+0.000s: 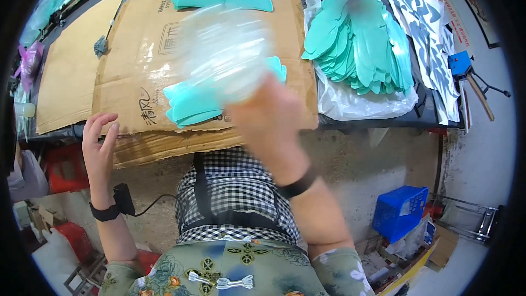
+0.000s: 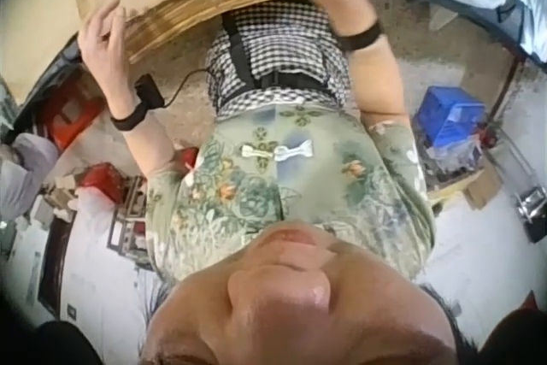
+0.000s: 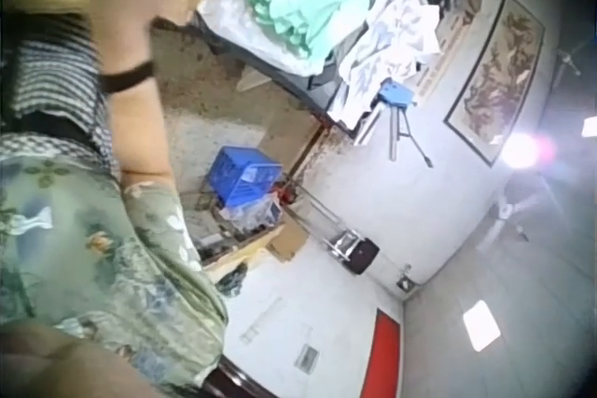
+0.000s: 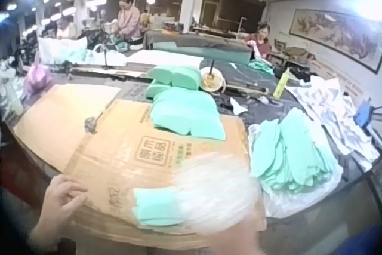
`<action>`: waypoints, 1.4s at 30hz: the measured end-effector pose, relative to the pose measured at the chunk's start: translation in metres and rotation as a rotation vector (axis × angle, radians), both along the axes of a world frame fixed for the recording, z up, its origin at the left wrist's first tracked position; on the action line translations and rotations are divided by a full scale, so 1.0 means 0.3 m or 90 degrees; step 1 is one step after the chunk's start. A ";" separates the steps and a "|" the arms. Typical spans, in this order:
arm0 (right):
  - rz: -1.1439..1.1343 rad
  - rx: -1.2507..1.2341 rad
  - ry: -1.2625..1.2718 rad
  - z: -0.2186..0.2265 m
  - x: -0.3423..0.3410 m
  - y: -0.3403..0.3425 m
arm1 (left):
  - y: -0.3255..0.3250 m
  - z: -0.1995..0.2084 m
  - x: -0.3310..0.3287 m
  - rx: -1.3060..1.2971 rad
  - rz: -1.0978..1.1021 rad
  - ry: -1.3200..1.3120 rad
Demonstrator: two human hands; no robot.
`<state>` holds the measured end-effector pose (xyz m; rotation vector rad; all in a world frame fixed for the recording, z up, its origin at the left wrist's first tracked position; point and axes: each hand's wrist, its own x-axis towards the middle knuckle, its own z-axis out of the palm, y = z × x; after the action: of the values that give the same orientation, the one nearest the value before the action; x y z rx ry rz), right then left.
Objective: Applying glue to shoe components using a squeeze bottle in a factory setting.
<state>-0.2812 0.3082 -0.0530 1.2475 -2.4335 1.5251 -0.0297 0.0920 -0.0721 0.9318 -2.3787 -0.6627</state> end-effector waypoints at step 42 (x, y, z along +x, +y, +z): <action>-0.080 -0.309 -0.444 0.019 -0.089 0.351 | 0.224 -0.046 -0.372 -0.290 -0.271 -0.050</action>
<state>-0.3078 0.4134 -0.0473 0.5134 -2.1284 2.6161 -0.1413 0.1592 -0.0860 0.2657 -2.6603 -0.2057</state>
